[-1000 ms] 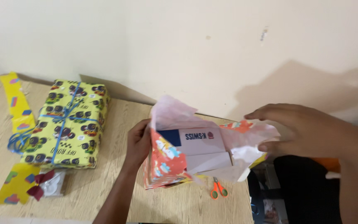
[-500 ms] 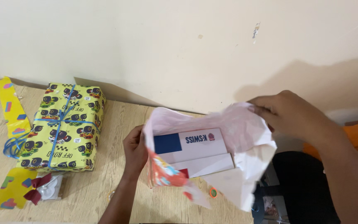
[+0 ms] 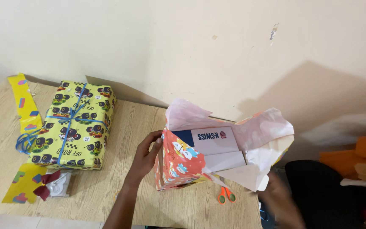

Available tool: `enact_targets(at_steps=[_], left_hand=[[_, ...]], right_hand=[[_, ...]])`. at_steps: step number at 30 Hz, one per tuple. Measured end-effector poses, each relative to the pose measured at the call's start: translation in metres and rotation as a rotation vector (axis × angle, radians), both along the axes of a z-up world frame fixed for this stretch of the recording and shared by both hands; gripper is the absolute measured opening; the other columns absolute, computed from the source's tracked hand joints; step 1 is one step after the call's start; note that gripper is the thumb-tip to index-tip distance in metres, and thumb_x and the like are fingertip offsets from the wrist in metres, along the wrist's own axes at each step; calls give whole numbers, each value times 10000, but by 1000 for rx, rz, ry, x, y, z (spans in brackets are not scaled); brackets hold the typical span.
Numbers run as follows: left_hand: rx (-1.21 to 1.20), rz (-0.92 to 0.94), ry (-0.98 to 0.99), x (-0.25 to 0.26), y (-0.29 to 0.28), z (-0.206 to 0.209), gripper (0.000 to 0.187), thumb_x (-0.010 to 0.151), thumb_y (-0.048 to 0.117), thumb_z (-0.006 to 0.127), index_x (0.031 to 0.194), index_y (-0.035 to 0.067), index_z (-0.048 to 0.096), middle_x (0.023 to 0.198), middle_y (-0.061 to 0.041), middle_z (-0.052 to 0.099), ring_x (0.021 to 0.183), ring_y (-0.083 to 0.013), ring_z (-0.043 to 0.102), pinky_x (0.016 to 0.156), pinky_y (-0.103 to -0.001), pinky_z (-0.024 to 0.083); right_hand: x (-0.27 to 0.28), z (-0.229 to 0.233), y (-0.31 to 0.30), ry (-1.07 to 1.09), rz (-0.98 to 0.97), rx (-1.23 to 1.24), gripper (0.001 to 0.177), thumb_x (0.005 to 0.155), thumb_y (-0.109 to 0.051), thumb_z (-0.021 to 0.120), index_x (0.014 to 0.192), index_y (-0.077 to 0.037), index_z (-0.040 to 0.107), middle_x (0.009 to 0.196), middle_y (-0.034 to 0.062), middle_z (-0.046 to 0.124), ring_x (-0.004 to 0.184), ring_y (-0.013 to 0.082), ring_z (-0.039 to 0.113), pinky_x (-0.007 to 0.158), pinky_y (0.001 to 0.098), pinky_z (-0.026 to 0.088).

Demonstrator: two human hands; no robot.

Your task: The person wraps a rectangular box with red patterned wrapping paper on a wooden table. They fold the paper edges, smooth the surface, cut a piece of clear tape with scissors, and apply it to secure the paper. A previously wrapped yellow gift sits nearby.

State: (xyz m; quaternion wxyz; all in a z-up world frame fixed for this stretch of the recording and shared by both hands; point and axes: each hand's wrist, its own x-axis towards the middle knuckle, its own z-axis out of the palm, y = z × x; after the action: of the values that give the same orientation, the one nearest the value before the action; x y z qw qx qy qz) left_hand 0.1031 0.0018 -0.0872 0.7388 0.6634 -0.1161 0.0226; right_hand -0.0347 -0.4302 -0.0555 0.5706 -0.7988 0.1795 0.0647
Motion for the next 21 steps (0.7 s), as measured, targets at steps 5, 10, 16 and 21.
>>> enact_targets(at_steps=[5,10,16,21], left_hand=[[-34,-86,59,-5,0,-9,341,1081,223,480,1314,14,617,1191,-79,722,1148,-125,628,1021,-294,466],[38,-38,-57,-28,-2,-16,233,1034,144,567,1221,22,633,1135,-75,711,1096,-145,656,988,-303,498],[131,73,-222,-92,-27,-8,405,805,72,813,1147,38,599,1154,-101,618,1066,-226,642,928,-348,518],[51,58,-304,-140,-71,1,423,865,71,821,1177,44,537,1209,-120,570,1156,-261,592,1020,-376,468]], right_hand=[[-47,-129,92,-218,144,500,943,898,-106,619,1576,-201,-29,1674,98,94,1513,358,246,1141,523,376],[-6,-153,105,-409,305,431,989,934,-212,705,1634,-80,18,1704,168,170,1594,309,190,1246,449,242],[56,-165,73,-170,349,466,1009,676,-114,914,1517,13,372,1476,146,549,1283,267,539,901,421,523],[113,-135,46,-209,236,321,837,791,-118,821,1508,4,406,1457,117,566,1287,236,551,966,410,507]])
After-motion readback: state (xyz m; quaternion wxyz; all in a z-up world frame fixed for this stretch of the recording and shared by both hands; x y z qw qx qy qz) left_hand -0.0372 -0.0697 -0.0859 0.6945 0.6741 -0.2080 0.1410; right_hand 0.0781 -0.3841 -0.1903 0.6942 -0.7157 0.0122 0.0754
